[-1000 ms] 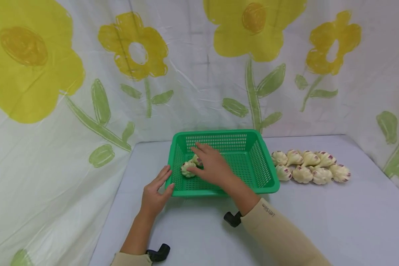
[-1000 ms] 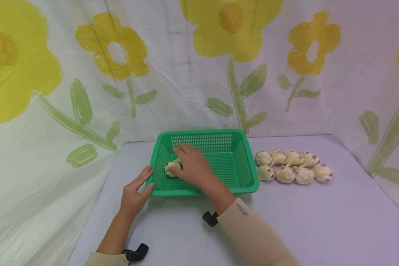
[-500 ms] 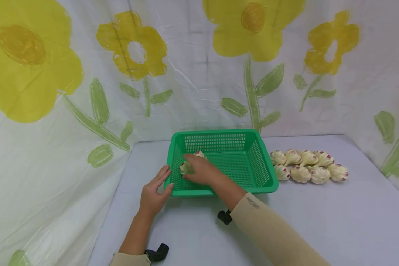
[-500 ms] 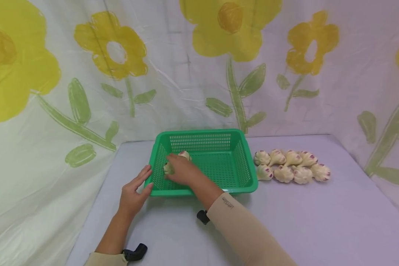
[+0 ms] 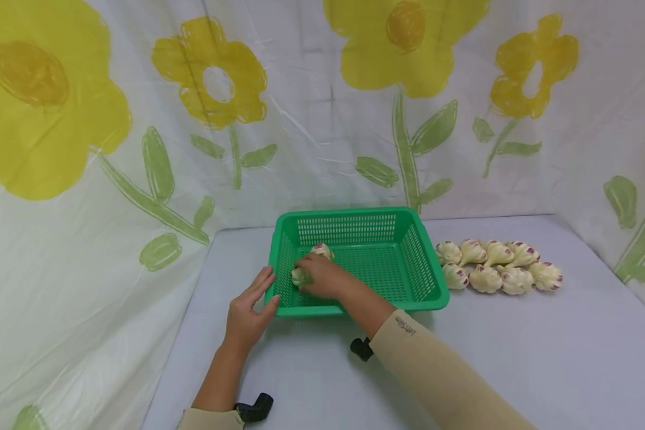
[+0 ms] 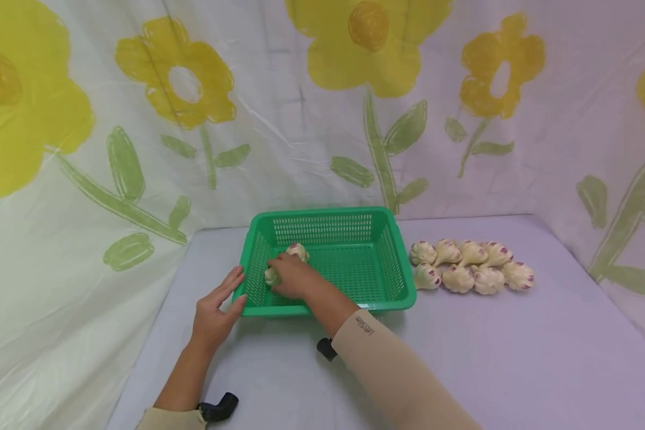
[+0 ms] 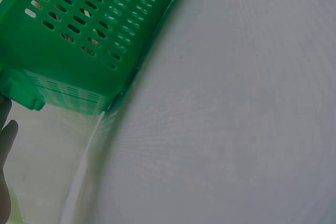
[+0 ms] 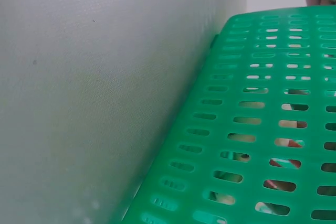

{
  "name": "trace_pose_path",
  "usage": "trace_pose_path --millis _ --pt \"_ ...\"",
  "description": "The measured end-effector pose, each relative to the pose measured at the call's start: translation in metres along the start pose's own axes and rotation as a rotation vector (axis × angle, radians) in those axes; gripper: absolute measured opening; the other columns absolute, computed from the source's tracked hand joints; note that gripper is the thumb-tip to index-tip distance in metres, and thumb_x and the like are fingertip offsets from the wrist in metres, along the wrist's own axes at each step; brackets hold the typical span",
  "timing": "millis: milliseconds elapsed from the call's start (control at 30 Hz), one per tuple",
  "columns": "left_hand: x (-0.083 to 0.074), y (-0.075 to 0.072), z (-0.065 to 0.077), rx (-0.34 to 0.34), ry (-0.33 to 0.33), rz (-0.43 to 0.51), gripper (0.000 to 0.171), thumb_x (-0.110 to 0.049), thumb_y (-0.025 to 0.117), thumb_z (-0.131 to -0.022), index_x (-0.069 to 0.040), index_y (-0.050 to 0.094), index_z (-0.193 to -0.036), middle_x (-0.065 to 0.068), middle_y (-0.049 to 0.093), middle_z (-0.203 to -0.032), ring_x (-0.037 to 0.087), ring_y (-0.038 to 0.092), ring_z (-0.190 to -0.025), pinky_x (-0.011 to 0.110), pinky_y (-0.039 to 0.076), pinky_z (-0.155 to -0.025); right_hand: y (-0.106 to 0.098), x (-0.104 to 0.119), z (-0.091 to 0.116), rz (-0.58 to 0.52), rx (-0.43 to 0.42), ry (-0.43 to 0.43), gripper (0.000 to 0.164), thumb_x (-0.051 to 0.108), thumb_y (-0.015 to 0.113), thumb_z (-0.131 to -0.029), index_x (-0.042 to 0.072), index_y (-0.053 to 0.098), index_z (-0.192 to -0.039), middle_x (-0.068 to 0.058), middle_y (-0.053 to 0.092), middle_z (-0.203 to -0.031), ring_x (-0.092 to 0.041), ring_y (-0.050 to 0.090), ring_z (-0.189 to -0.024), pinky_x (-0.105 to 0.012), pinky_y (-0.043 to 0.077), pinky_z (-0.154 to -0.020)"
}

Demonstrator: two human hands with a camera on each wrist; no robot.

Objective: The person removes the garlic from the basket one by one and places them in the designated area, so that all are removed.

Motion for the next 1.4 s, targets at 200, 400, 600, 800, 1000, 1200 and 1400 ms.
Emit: trace_pose_path --millis 200,400,600,800,1000,1200,1400 --pt "-0.002 -0.002 -0.002 0.002 0.001 -0.002 0.046 -0.006 0.072 -0.084 0.002 0.063 -0.128 0.014 0.058 -0.138 0.022 0.053 -0.133 0.012 0.038 -0.106 0.001 -0.001 -0.003 -0.003 0.002 0.013 0.054 0.02 0.07 -0.092 0.011 0.052 -0.142 -0.011 0.047 -0.146 -0.027 0.049 -0.133 -0.043 0.044 -0.108" --pt "-0.002 -0.003 -0.001 0.008 -0.01 -0.012 0.047 -0.007 0.072 -0.084 0.0 0.063 -0.13 0.013 0.058 -0.139 0.02 0.052 -0.133 0.011 0.037 -0.105 0.002 0.0 -0.003 -0.008 0.006 0.018 0.045 0.023 0.07 -0.093 0.011 0.058 -0.134 -0.01 0.051 -0.141 -0.025 0.053 -0.127 -0.042 0.048 -0.103" --pt "-0.001 -0.003 -0.001 0.003 0.005 -0.019 0.046 -0.007 0.072 -0.084 0.0 0.064 -0.129 0.014 0.059 -0.138 0.021 0.053 -0.132 0.011 0.036 -0.105 0.002 0.0 -0.004 -0.025 0.029 0.031 0.034 0.019 0.068 -0.093 0.01 0.064 -0.126 -0.009 0.06 -0.131 -0.023 0.059 -0.116 -0.039 0.051 -0.095" --pt "-0.001 -0.003 -0.002 0.005 -0.001 -0.012 0.047 -0.008 0.072 -0.084 0.0 0.063 -0.129 0.014 0.058 -0.139 0.021 0.052 -0.133 0.011 0.037 -0.106 0.003 -0.001 -0.003 -0.006 0.043 0.019 0.042 0.014 0.074 -0.088 0.005 0.064 -0.128 -0.01 0.063 -0.128 -0.025 0.062 -0.114 -0.039 0.052 -0.094" --pt "-0.001 -0.002 -0.001 0.004 0.0 -0.006 0.047 -0.007 0.072 -0.084 0.001 0.063 -0.129 0.014 0.058 -0.139 0.02 0.051 -0.134 0.012 0.037 -0.106 0.008 -0.007 -0.001 -0.016 0.09 0.077 0.051 0.016 0.077 -0.085 0.007 0.061 -0.132 -0.01 0.062 -0.132 -0.026 0.061 -0.117 -0.041 0.052 -0.097" --pt "-0.002 -0.001 0.0 0.0 0.013 -0.01 0.047 -0.006 0.072 -0.084 0.002 0.063 -0.129 0.015 0.058 -0.139 0.022 0.052 -0.133 0.011 0.037 -0.106 0.01 -0.012 0.001 -0.021 0.112 0.134 0.049 0.017 0.078 -0.085 0.006 0.062 -0.129 -0.009 0.064 -0.126 -0.026 0.062 -0.114 -0.04 0.053 -0.093" --pt "-0.002 0.0 -0.001 0.02 -0.024 -0.011 0.048 -0.008 0.072 -0.085 0.0 0.062 -0.131 0.013 0.057 -0.141 0.019 0.05 -0.135 0.012 0.036 -0.106 0.01 -0.015 0.001 -0.023 0.116 0.152 0.05 0.018 0.08 -0.082 0.004 0.063 -0.126 -0.01 0.067 -0.117 -0.025 0.063 -0.107 -0.04 0.053 -0.09"
Point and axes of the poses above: each hand's wrist, its own z-axis away from the middle knuckle, its own y-axis out of the palm, x = y × z, the point moved 8 cm from there along -z, towards the middle knuckle
